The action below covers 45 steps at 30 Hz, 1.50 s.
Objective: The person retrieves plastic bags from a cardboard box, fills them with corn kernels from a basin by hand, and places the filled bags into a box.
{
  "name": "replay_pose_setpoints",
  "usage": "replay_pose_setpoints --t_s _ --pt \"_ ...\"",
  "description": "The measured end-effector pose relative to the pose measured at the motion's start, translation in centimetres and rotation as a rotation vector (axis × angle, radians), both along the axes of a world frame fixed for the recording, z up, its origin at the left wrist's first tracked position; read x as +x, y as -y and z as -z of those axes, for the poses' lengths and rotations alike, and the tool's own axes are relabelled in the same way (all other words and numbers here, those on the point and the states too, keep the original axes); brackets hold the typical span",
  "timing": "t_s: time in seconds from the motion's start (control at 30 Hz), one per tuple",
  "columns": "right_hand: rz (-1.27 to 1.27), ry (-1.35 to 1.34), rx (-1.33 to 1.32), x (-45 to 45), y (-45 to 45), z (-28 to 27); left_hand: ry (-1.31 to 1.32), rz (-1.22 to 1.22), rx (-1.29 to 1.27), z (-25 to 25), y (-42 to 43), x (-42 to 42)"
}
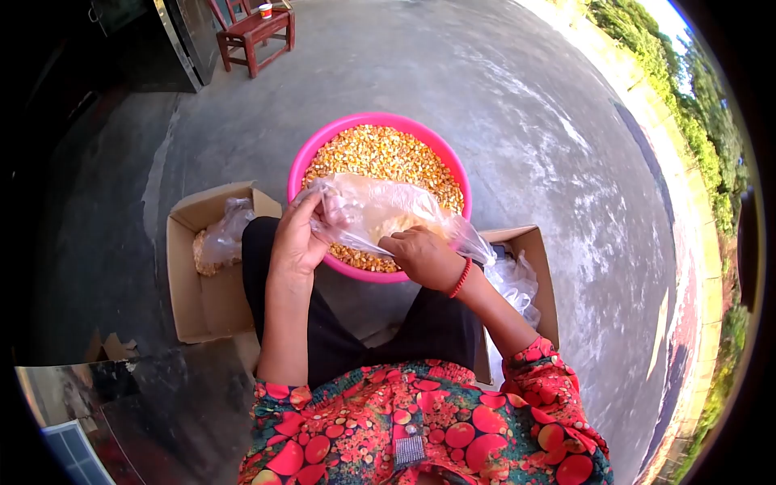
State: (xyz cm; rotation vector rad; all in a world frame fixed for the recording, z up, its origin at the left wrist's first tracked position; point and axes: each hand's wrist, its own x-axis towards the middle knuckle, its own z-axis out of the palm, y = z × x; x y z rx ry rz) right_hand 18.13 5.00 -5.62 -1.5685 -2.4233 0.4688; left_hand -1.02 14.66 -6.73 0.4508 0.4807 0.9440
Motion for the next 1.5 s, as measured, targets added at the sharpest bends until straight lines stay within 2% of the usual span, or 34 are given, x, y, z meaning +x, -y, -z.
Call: replay_pose_setpoints --t_s 0.03,0.07,0.1,0.17,0.23,0.27,0.33,0.37,0.43,0.47,0.5,0.57,0.6,0.67,0.7,0.73,0.8,0.83,0.87,0.9,0.97,1.0,1.07,1.1,1.17,1.2,1.23,1.33,1.37,1.4,1.43,1.5 --pt "-0.058 -0.046 -0.161 0.2 0.2 -0.2 -0.001 -0.005 -0.006 0.8 -0.3 -0.1" --pt "-0.172 -0.243 -0.155 0.7 0.0 -0.5 -0.071 -0.033 -0.030 2.1 -0.9 0.0" --pt "-0.172 -0.245 -0.159 0.7 0.0 -1.5 -0.141 -0.059 -0.052 2.8 -1.2 0.0" --pt "0.162 -0.592 -0.282 0.7 -0.1 -4.0 -0.147 -0.064 -0.061 2.1 -0.7 0.1" --pt "0.251 -0.540 0.010 2.0 -1.5 -3.9 -0.077 0.096 -0.058 0.0 0.4 -0.1" --pt "0.301 -0.462 0.099 2.7 -1.9 -3.9 -0.077 0.097 -0.059 -0.2 1.1 -0.1" --pt "0.343 -0.285 0.171 4.0 -2.6 -2.8 -0.469 0.186 0.405 -0.3 2.2 -0.1" --pt "0.321 -0.167 0.250 4.6 -2.9 -1.5 -0.469 0.187 0.403 0.1 2.2 -0.1" --pt "0.250 -0.026 0.080 4.3 -2.4 -0.7 -0.620 0.442 0.523 1.6 1.9 0.0" --pt "0.289 0.087 -0.236 3.9 -1.9 -1.7 -0.601 0.407 0.474 3.1 1.4 0.0" --pt "0.254 0.081 -0.187 4.2 -1.6 -0.8 -0.598 0.408 0.474 3.1 0.8 -0.4" --pt "0.129 -0.078 0.028 4.8 -1.2 0.4 -0.328 0.328 0.127 3.2 -0.3 -1.1" --pt "0.191 -0.184 0.060 4.0 -1.3 -0.4 -0.404 0.207 0.095 2.7 -0.2 -0.5" --pt "0.333 -0.353 0.143 1.3 -1.0 -2.9 -0.430 0.139 0.047 1.8 0.4 1.4" --pt "0.246 -0.280 0.478 0.1 -1.4 -3.3 -0.456 0.068 0.007 1.5 0.2 2.0" --pt "0.247 -0.198 0.555 -0.4 -2.1 -2.9 -0.462 0.263 0.142 3.1 -0.9 1.0" --pt "0.187 -0.068 0.491 0.5 -3.3 -0.9 -0.425 0.305 0.148 3.5 -0.7 1.1" --pt "0.122 -0.017 0.354 2.1 -4.0 0.7 -0.386 0.347 0.159 3.2 -0.7 1.2" --pt "0.138 -0.300 -0.016 3.7 -5.0 2.0 -0.343 0.369 0.132 3.0 -0.6 1.1" --pt "0.289 -0.624 -0.194 3.4 -5.3 1.9 -0.342 0.362 0.129 2.8 -0.7 0.7" --pt "0.320 -0.493 -0.109 4.7 -6.7 2.6 -0.523 0.517 0.490 2.5 -0.8 0.2" --pt "0.316 -0.491 -0.114 5.1 -7.5 3.1 -0.566 0.495 0.464 3.2 -0.9 0.4" --pt "0.376 -0.101 -0.128 5.7 -8.9 4.0 -0.604 0.414 0.417 4.6 -0.9 1.5" --pt "0.374 -0.098 -0.128 5.6 -9.2 4.0 -0.640 0.335 0.375 5.2 -1.1 1.9" --pt "0.254 -0.317 0.076 5.3 -10.0 4.3 -0.708 0.355 0.367 6.4 -1.6 2.0" --pt "0.261 -0.471 0.164 4.4 -10.6 3.6 -0.636 0.241 0.412 6.5 -1.3 2.3" --pt "0.278 -0.475 0.209 3.5 -11.1 2.5 -0.565 0.127 0.456 6.7 -1.2 2.5" --pt "0.204 -0.428 0.192 1.1 -13.1 1.1 -0.490 0.129 0.453 5.9 -0.7 3.0" --pt "0.095 -0.413 0.238 0.8 -14.4 2.3 -0.440 0.124 0.464 5.1 -0.4 2.9" --pt "0.006 -0.350 0.275 0.4 -15.8 3.2 -0.469 0.248 0.493 4.2 0.0 2.5" --pt "-0.084 -0.287 0.312 -0.1 -16.8 4.0 -0.472 0.245 0.493 4.5 0.0 2.4" --pt "-0.136 -0.124 0.323 -1.4 -18.2 5.9 -0.567 0.685 0.544 5.7 -0.2 1.9"
